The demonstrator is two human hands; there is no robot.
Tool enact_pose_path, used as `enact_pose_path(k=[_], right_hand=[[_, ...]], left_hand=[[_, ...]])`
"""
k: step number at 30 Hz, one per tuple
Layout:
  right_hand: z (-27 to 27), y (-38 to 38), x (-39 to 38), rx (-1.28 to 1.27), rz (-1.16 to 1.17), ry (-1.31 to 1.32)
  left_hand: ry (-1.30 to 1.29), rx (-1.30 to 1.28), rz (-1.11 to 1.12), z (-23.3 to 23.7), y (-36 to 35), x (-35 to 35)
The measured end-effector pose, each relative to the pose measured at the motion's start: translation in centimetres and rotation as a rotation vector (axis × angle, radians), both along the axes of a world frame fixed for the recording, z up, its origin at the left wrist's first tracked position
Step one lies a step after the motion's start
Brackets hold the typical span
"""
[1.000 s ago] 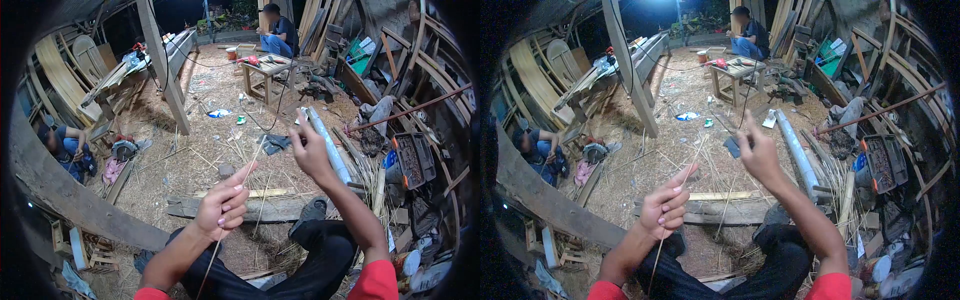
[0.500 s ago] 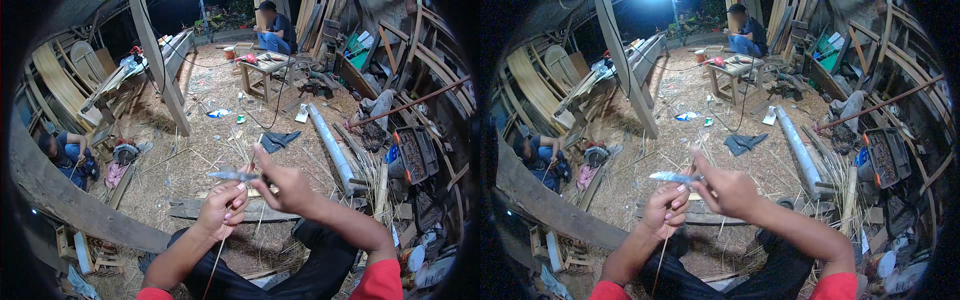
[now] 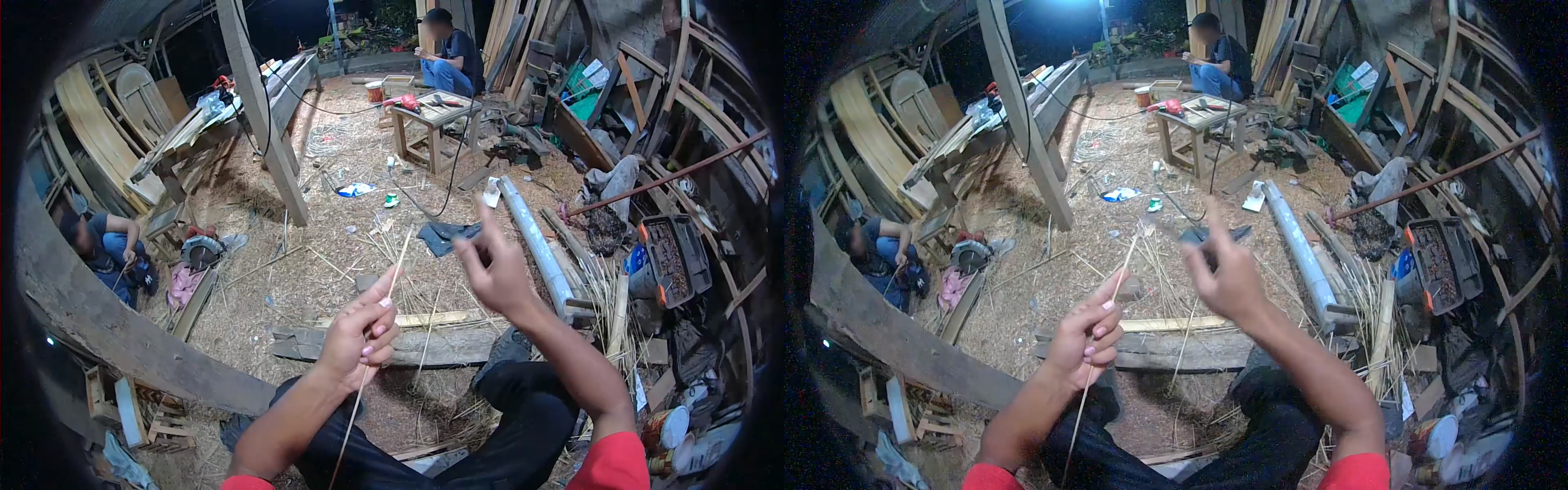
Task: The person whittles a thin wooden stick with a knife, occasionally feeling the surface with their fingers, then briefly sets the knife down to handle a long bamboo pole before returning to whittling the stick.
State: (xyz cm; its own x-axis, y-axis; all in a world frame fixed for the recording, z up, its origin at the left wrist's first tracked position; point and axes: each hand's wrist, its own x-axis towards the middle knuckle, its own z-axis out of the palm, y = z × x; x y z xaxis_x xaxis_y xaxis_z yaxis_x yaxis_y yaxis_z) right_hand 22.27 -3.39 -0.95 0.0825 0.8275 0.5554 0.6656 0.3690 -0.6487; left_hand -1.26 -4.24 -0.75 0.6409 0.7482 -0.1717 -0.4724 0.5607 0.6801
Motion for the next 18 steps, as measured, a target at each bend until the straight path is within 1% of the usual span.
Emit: enact_pose_path(k=[1,3,4,5,7,8,9,12,13,16,17,18], right_hand=[[-0.6,-0.5,-0.8,0.027,0.137,-0.029],[-0.7,-2.0,-3.1,0.055,0.254,-0.166],[-0.7,-2.5,-3.9,0.068,0.307,-0.236],[-1.1,-2.5,-4.2,0.091,0.298,-0.197],[-1.1,-1.1,-3.2,0.028,0.196,-0.157],[-0.8,-0.5,-2.5,-0.006,0.147,-0.137],[-0.4,-0.1,-1.9,0.018,0.104,-0.120],[-1.4,-1.5,-2.9,0.190,0.266,-0.280],[-1.4,-1.7,-3.5,0.188,0.309,-0.299],[-1.4,2.0,-0.7,0.027,-0.009,-0.131],[0.0,2.4,0.3,-0.144,-0.106,-0.020],[-0.2,2.1,0.7,-0.105,-0.094,-0.002]], left_hand=[[-0.009,-0.025,0.007,0.1,0.2,0.0],[0.016,-0.090,0.028,0.1,0.4,0.0],[0.018,-0.074,0.018,0.2,0.1,0.0],[0.018,-0.055,0.005,0.4,-0.1,0.1],[-0.023,-0.016,-0.041,0.2,-0.1,-0.1],[0.009,-0.003,-0.033,0.2,-0.2,-0.1],[0.041,0.012,-0.025,0.4,-0.1,-0.1],[0.078,0.014,0.006,0.2,-0.1,0.0],[0.089,0.016,0.005,0.1,-0.1,-0.1],[0.136,0.056,-0.026,0.4,-0.5,-0.3],[0.151,0.073,-0.039,0.5,-0.8,-0.4],[0.131,0.069,-0.045,0.3,-0.6,-0.5]])
